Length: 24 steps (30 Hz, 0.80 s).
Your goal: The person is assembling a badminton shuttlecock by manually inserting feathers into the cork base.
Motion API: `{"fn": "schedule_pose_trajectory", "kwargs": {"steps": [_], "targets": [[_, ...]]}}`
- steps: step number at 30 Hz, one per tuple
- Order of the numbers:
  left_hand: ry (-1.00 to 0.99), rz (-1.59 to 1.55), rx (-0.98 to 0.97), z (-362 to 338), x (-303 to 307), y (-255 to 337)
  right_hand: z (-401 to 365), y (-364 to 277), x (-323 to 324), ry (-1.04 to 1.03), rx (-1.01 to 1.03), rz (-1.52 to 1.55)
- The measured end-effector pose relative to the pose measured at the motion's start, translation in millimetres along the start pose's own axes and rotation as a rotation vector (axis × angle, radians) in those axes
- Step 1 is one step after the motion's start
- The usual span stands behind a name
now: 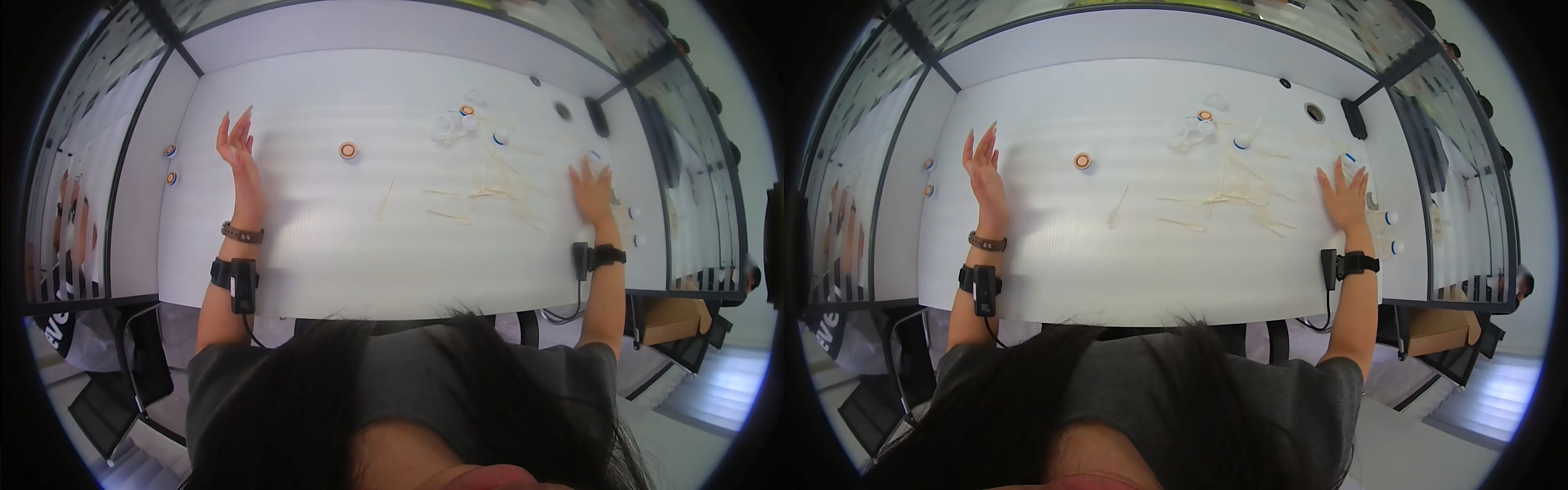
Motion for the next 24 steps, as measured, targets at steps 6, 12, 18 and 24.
{"fn": "schedule_pose_trajectory", "kwargs": {"steps": [6, 12, 18, 24], "targets": [[-0.089, -0.020, 0.009, 1, -4, 5, 13, 7, -19, -0.121, 0.029, -0.018], [-0.099, -0.018, 0.013, 2, -6, 4, -18, -44, 9, -0.273, -0.010, 0.085], [-0.094, -0.054, 0.043, 3, -5, 4, -58, -116, 36, -0.498, 0.228, 0.488], [-0.102, -0.094, 0.066, 3, -4, -2, -29, -89, 62, -0.001, 0.235, -0.062]]}}
Point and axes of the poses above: each hand's wrist, its own z-axis towards the middle knuckle, its own x-axis out of the back of the hand, y = z × x, the point moved 7 cm from there along z, towards the middle knuckle, and after that the axes turned 9 degrees about z, right-handed, at the moved point
